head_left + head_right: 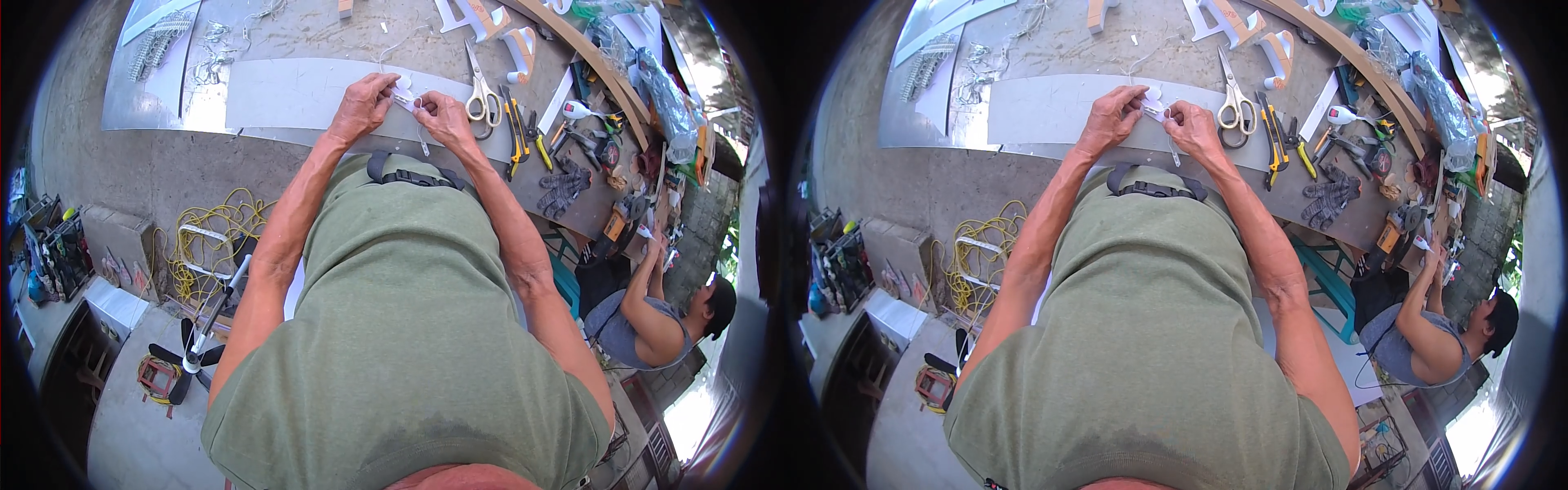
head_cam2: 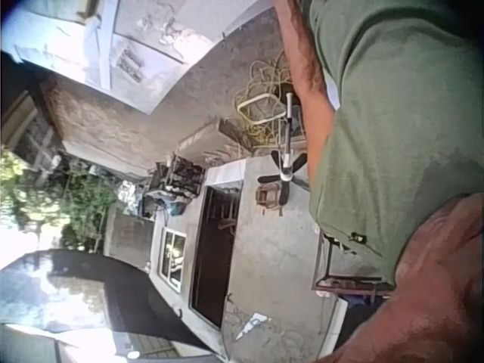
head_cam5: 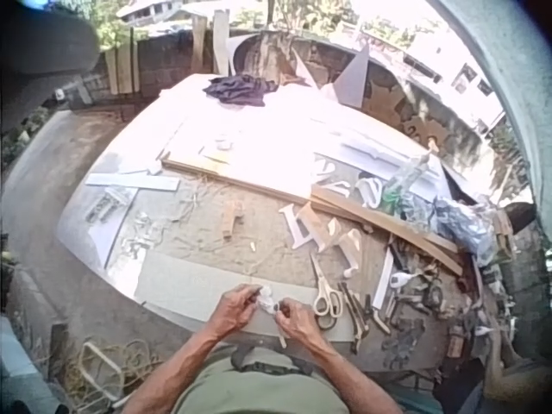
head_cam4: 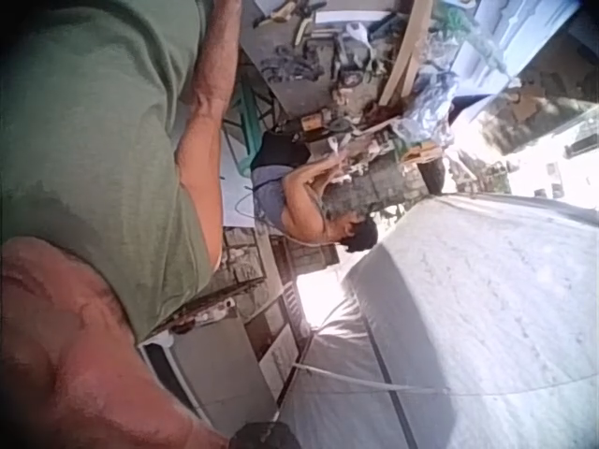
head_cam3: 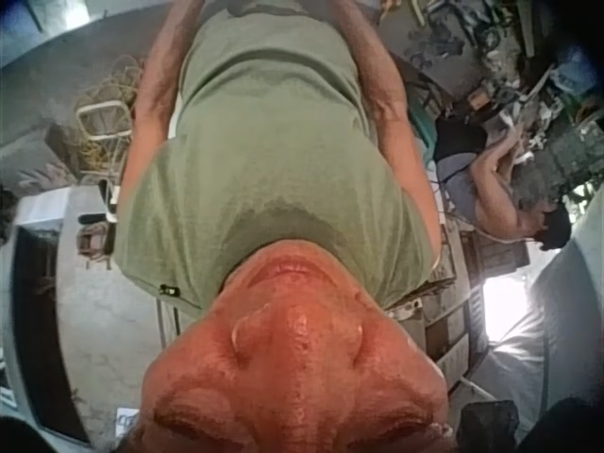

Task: Cutting out and preparing plastic/foam letter shapes for a sign, including applying adhesive backing and small components.

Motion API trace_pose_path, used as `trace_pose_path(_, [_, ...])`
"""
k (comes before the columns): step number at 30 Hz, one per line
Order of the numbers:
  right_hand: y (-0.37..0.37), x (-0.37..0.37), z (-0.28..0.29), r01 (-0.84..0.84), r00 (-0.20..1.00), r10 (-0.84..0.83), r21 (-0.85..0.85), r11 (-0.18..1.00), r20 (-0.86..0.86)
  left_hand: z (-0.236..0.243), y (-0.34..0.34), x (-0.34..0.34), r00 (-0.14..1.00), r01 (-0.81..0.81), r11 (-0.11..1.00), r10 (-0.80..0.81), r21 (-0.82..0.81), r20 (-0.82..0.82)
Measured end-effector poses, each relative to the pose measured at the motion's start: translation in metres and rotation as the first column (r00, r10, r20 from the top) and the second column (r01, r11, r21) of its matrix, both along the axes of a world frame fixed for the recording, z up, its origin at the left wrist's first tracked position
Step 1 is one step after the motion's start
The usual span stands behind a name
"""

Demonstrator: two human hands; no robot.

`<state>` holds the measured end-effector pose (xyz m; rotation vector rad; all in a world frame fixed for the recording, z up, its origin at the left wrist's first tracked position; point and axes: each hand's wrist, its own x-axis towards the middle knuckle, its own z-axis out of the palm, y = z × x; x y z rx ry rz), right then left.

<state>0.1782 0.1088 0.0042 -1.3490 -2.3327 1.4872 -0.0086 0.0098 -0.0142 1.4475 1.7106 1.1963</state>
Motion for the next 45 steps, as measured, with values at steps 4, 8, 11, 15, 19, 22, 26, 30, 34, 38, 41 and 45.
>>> trace_pose_path(4, [-0.011,-0.004,0.001,0.029,1.0,-0.028,0.127,0.991,-0.005,0.005,0.002,0.002,1.0,0.0,1.0,0.0,-0.004,0.002])
trace_pose_path(8, [-0.019,-0.01,0.001,0.046,0.999,-0.042,0.263,0.964,-0.02,0.0,0.007,0.0,0.995,0.015,0.999,-0.011,0.032,-0.102])
trace_pose_path(11, [-0.021,-0.013,-0.001,0.03,0.999,-0.025,0.329,0.944,-0.02,-0.001,0.008,-0.002,0.99,0.032,0.999,-0.029,0.019,-0.136])
trace_pose_path(15, [-0.023,-0.014,-0.003,0.043,0.999,-0.037,0.324,0.945,-0.024,-0.001,0.01,-0.004,0.985,0.06,0.998,-0.054,0.03,-0.164])
trace_pose_path(19, [-0.022,-0.016,0.001,0.034,0.999,-0.034,0.308,0.951,-0.004,-0.001,0.01,-0.007,0.987,0.065,0.998,-0.063,0.008,-0.147])
trace_pose_path(22, [-0.022,-0.017,-0.001,0.05,0.999,-0.044,0.332,0.942,-0.024,0.0,0.011,-0.009,0.99,0.067,0.998,-0.067,-0.004,-0.121])
trace_pose_path(26, [-0.02,-0.018,-0.004,0.069,0.997,-0.061,0.293,0.953,-0.038,0.0,0.015,-0.012,0.992,0.068,0.997,-0.071,-0.037,-0.101])
trace_pose_path(30, [-0.02,-0.018,-0.007,0.065,0.997,-0.05,0.299,0.952,-0.059,0.001,0.018,-0.016,0.994,0.08,0.993,-0.086,-0.086,-0.069])
trace_pose_path(34, [-0.02,-0.019,-0.009,0.072,0.996,-0.055,0.301,0.951,-0.067,0.007,0.022,-0.015,0.996,0.077,0.992,-0.082,-0.105,-0.045])
trace_pose_path(38, [-0.02,-0.02,-0.008,0.066,0.998,-0.055,0.329,0.942,-0.041,0.006,0.023,-0.014,0.997,0.073,0.986,-0.078,-0.149,-0.028])
trace_pose_path(41, [-0.016,-0.016,-0.005,0.041,0.999,-0.038,0.289,0.957,-0.017,0.009,0.023,-0.011,0.996,0.067,0.991,-0.073,-0.113,-0.052])
trace_pose_path(45, [0.001,-0.005,0.002,0.066,0.997,-0.068,-0.093,0.994,-0.023,0.006,0.016,-0.006,0.994,0.049,0.996,-0.056,-0.077,-0.09])
